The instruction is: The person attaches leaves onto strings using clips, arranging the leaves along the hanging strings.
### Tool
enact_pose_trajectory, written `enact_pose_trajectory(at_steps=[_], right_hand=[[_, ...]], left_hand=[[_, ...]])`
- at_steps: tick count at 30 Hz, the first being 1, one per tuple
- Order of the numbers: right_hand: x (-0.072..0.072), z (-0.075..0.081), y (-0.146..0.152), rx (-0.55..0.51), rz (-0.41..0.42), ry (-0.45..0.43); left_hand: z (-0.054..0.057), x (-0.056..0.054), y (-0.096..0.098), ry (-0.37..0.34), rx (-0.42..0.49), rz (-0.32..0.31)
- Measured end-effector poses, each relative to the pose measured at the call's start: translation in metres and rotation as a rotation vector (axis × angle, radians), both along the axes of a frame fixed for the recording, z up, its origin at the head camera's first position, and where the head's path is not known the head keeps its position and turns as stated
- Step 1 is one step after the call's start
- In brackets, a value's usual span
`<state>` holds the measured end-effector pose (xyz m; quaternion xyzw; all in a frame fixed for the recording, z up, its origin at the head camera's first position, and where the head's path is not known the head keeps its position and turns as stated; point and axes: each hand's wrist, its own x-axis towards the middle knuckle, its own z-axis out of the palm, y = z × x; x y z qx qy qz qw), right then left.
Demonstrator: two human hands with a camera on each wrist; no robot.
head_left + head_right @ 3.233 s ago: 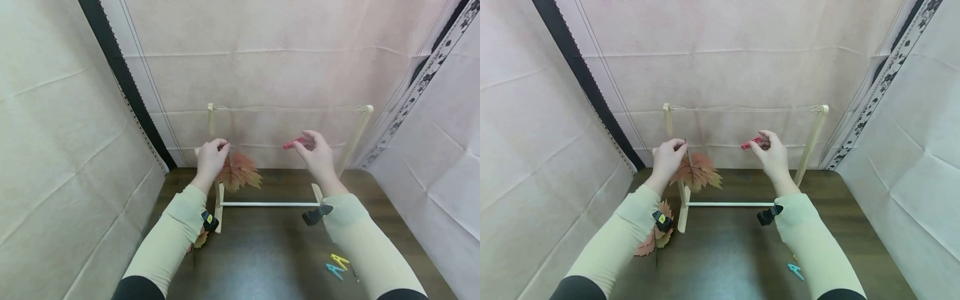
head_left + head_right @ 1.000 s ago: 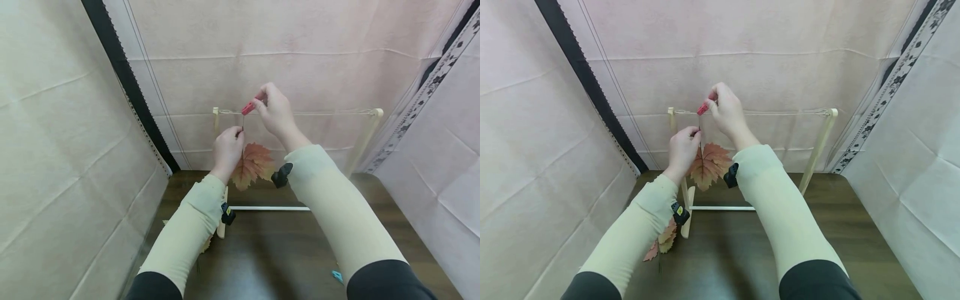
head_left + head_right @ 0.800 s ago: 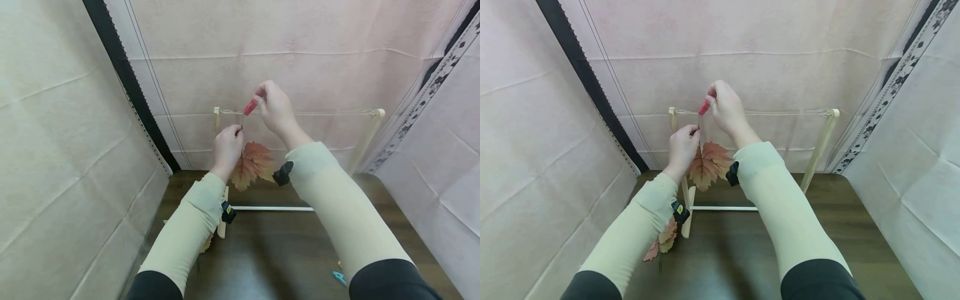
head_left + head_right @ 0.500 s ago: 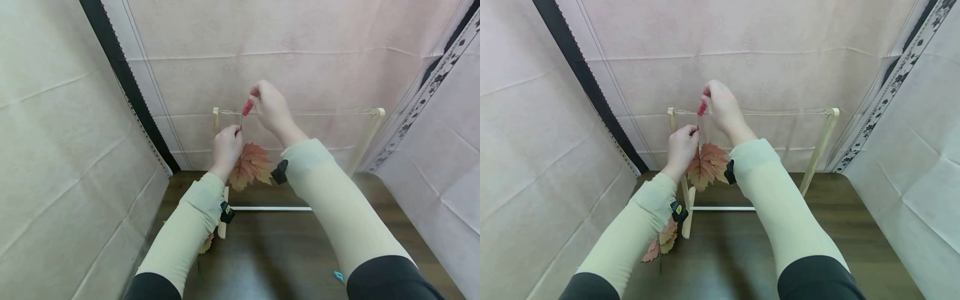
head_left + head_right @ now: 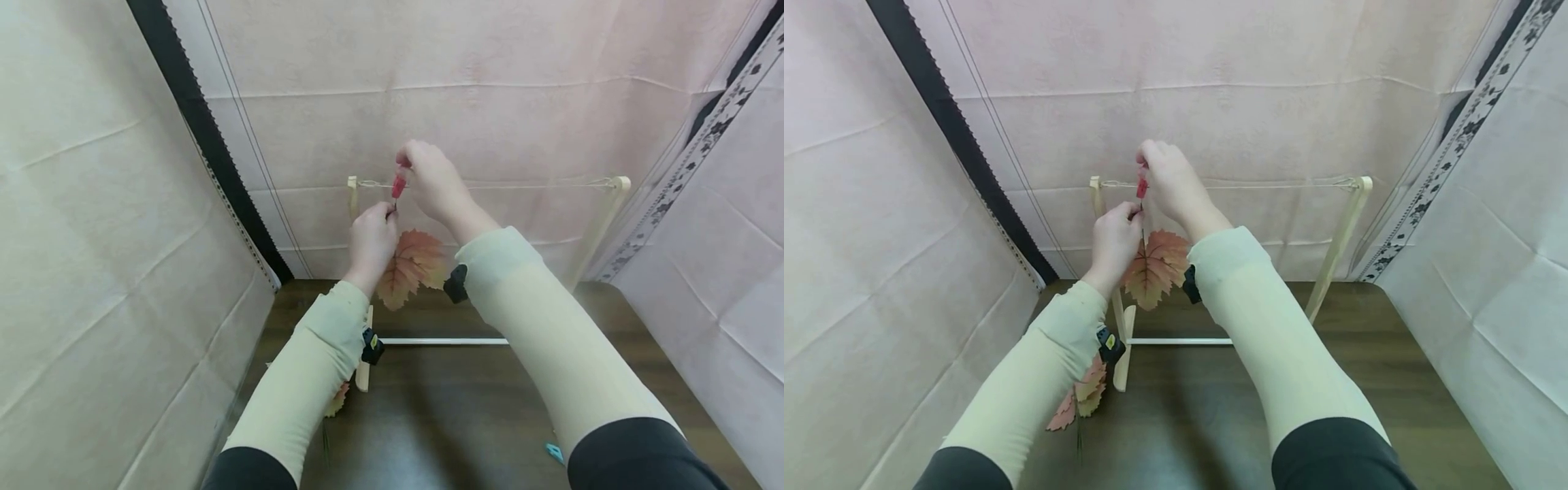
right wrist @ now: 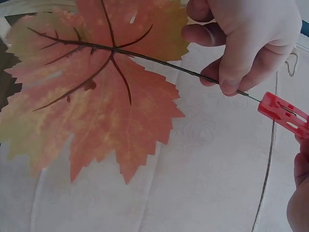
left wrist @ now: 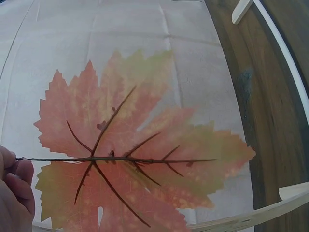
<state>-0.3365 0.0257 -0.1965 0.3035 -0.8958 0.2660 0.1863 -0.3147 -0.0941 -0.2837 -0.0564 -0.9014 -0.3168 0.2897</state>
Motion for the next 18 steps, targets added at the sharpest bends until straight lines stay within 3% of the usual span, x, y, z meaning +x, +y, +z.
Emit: enact_pose_trajectory(at_steps=[13,18], right_hand=[[-0.0011,0.0012,0.0018,0.076,-0.029,-0.08],[-0.0006,0.0011,0.002,0.041,-0.013,-0.133]], left_hand=[[-0.0044,-0.0019,-0.0026,0.002,0.028,-0.014],[-0.003,-0.0016,-0.0034,-0.009,0.034,-0.016]])
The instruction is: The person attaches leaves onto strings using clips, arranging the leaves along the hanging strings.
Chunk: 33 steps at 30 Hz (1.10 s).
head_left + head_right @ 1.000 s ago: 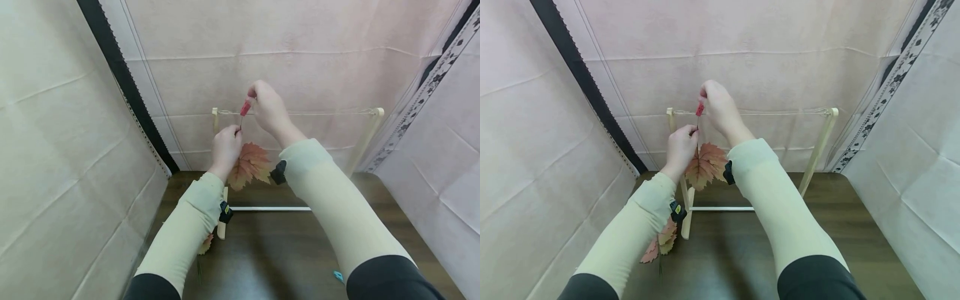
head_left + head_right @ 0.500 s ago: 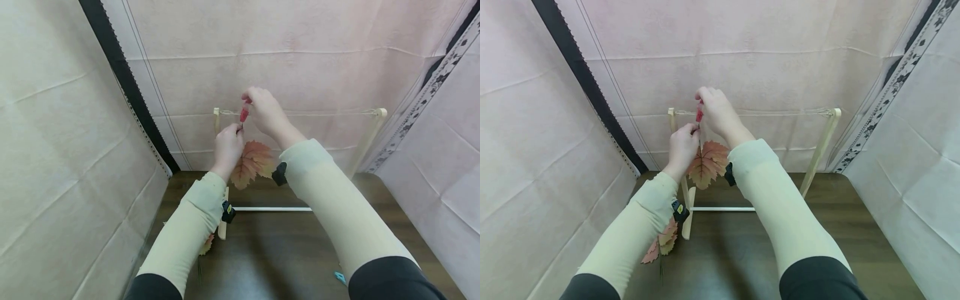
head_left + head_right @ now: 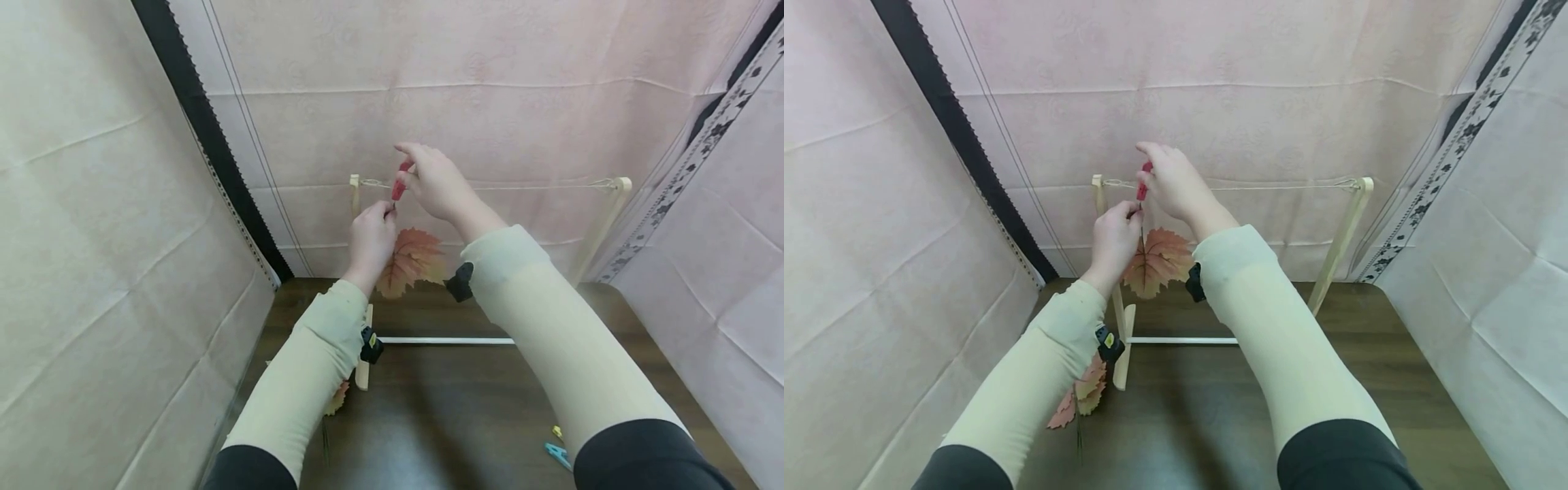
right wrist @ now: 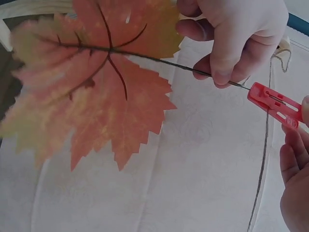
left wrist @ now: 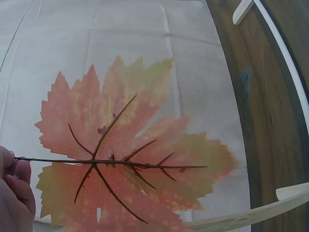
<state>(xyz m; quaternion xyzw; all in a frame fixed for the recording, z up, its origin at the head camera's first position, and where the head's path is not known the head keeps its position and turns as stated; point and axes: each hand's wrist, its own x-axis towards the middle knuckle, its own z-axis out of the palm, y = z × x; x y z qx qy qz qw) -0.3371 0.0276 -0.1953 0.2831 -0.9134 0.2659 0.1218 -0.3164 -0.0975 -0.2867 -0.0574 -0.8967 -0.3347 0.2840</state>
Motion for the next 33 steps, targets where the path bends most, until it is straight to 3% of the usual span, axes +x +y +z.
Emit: enact_pose_trajectory(at_steps=[6,16,24,33], right_hand=[[0.002,-0.005,0.003,-0.06,-0.026,-0.04],[0.003,-0.02,0.018,-0.147,-0.056,-0.066],[0.012,-0.037,0.033,-0.197,-0.081,0.026],[0.021,-0.06,0.05,-0.282,-0.11,0.068]], left_hand=[[-0.002,0.002,-0.001,-0.013,0.018,-0.01],[-0.021,0.008,-0.002,0.003,0.137,-0.023],[-0.032,0.014,-0.006,0.067,0.198,-0.071],[-0.035,0.023,-0.006,0.081,0.254,-0.139]])
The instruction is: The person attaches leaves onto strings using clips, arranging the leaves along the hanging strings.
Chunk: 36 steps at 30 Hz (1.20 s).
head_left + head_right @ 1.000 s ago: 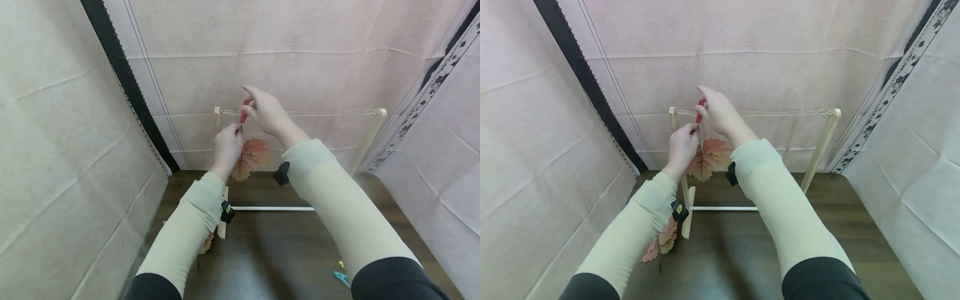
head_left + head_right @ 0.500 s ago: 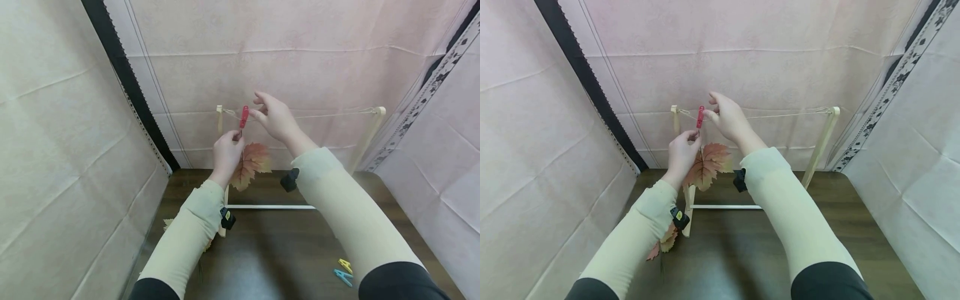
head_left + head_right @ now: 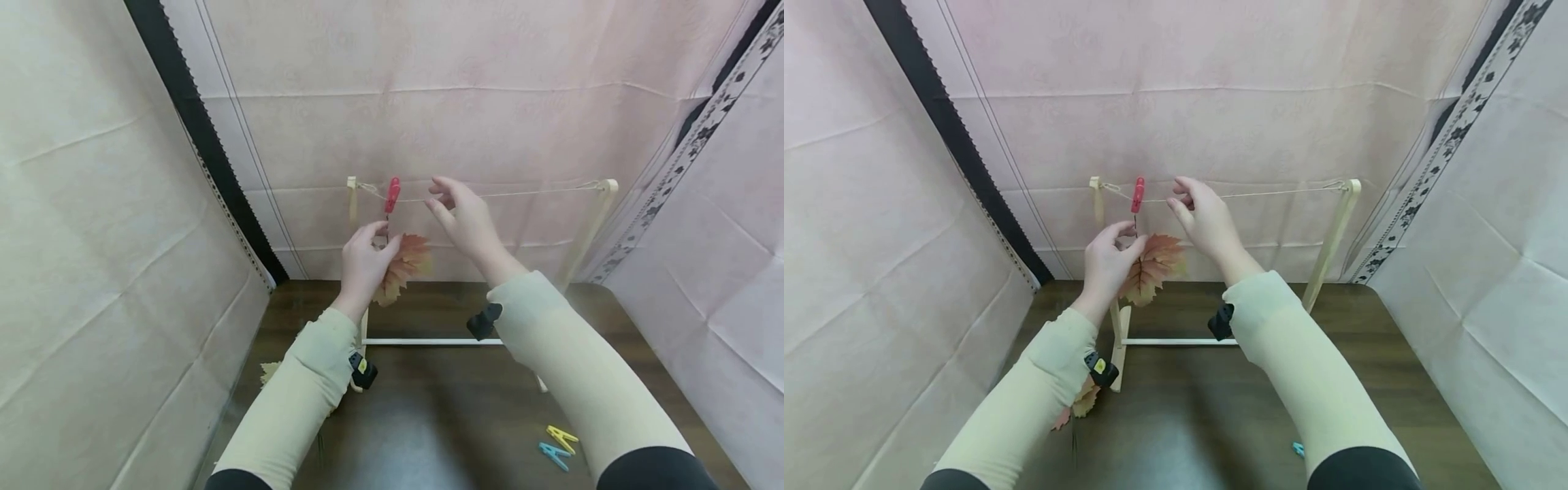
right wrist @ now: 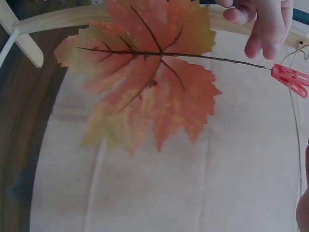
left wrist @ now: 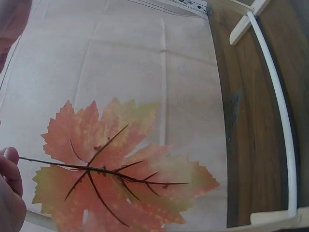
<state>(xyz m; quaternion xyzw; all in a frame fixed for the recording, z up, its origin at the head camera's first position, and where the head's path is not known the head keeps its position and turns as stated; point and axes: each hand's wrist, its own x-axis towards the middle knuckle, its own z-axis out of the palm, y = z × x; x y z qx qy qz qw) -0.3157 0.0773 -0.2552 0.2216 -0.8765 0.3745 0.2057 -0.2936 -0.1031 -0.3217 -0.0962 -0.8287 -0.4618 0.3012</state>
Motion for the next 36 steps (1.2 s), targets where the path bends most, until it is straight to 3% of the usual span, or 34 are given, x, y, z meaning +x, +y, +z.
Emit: enact_pose_trajectory(at_steps=[9,15,20,28,36], right_hand=[[0.009,-0.028,0.017,-0.076,-0.048,0.073],[0.011,-0.056,0.033,-0.097,-0.083,0.045],[0.015,-0.083,0.038,-0.151,-0.099,0.042],[0.022,-0.116,0.036,-0.278,-0.105,-0.034],[0.029,-0.142,0.048,-0.262,-0.165,-0.127]], left_hand=[[-0.018,0.005,-0.001,-0.082,0.054,-0.077],[-0.029,0.007,0.0,-0.05,0.037,-0.113],[-0.041,0.01,-0.002,-0.064,0.031,-0.141],[-0.058,0.014,-0.004,-0.144,-0.027,-0.175],[-0.078,0.019,-0.009,-0.243,-0.049,-0.219]])
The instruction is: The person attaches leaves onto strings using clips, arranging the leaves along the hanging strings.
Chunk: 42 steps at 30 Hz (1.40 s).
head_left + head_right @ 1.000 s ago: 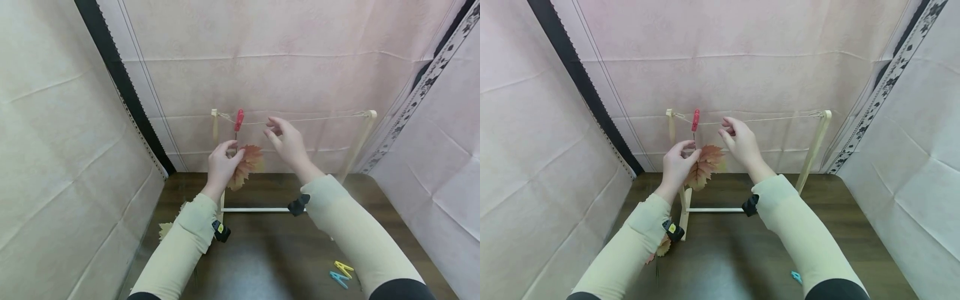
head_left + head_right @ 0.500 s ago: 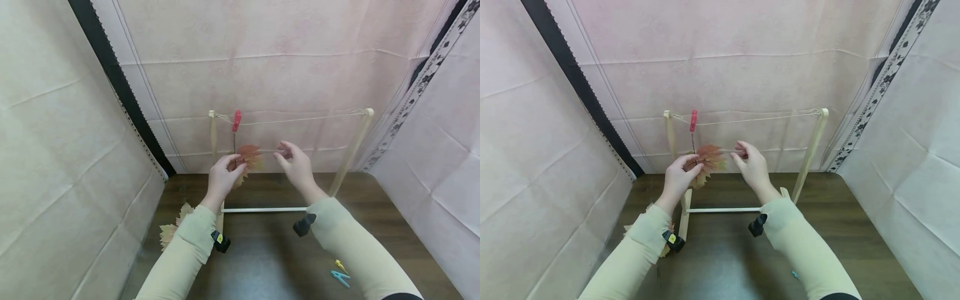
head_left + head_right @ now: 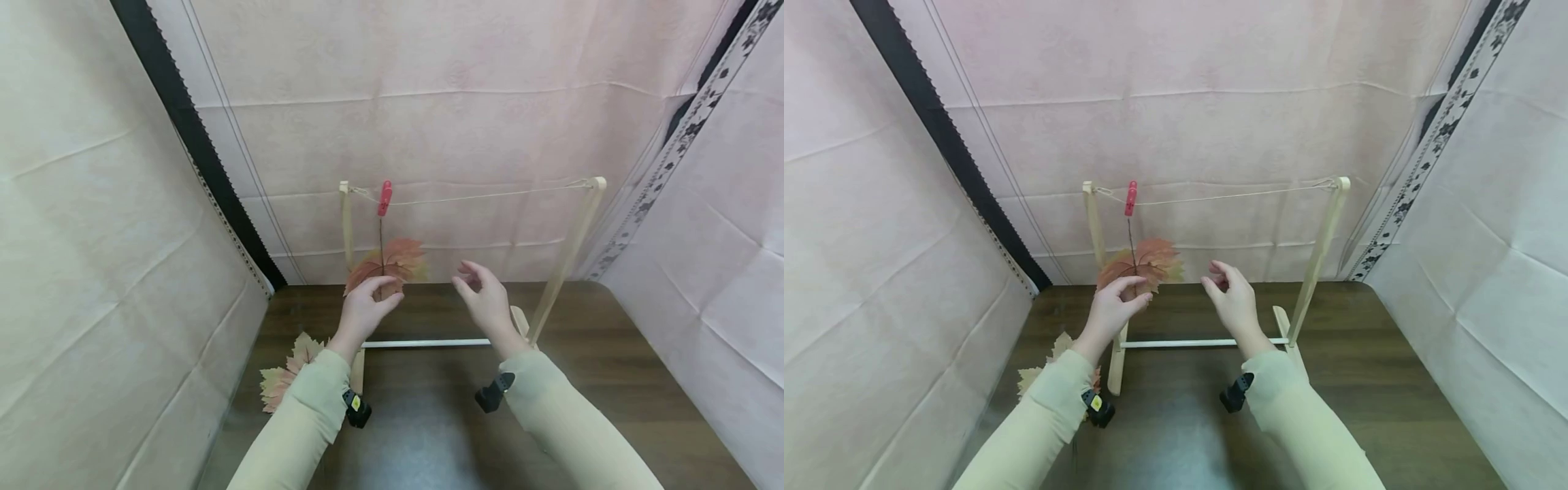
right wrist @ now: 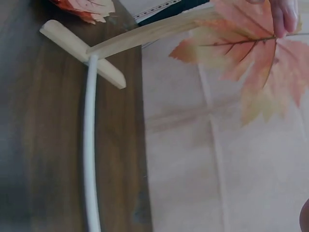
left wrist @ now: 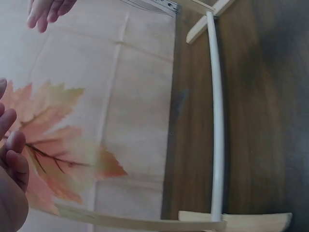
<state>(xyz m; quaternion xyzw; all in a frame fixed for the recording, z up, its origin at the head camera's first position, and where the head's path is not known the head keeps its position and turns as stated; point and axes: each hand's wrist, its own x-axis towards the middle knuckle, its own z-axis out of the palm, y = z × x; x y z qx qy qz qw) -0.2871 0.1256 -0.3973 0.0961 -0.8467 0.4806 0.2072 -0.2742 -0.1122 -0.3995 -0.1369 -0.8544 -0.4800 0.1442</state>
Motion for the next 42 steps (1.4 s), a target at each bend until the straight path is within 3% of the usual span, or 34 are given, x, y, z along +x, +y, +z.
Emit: enact_pose_trajectory(at_steps=[5,11,19,22,28,36,42], right_hand=[[0.003,-0.014,0.009,-0.022,-0.014,-0.072],[0.008,-0.035,0.021,-0.021,-0.009,-0.165],[0.008,-0.063,0.039,0.006,0.008,-0.185],[0.009,-0.067,0.045,0.05,0.013,-0.182],[0.017,-0.074,0.058,0.136,0.011,-0.229],[0.028,-0.083,0.077,0.151,0.015,-0.284],[0.035,-0.091,0.095,0.193,-0.013,-0.329]], left_hand=[[-0.012,0.002,-0.008,-0.065,-0.006,0.014],[-0.031,0.001,-0.023,-0.049,-0.04,0.024],[-0.046,0.004,-0.042,-0.135,-0.108,0.054],[-0.049,0.01,-0.046,-0.165,-0.147,0.061],[-0.061,0.016,-0.055,-0.211,-0.139,0.054],[-0.071,0.021,-0.069,-0.251,-0.141,0.012],[-0.081,0.023,-0.082,-0.255,-0.085,0.001]])
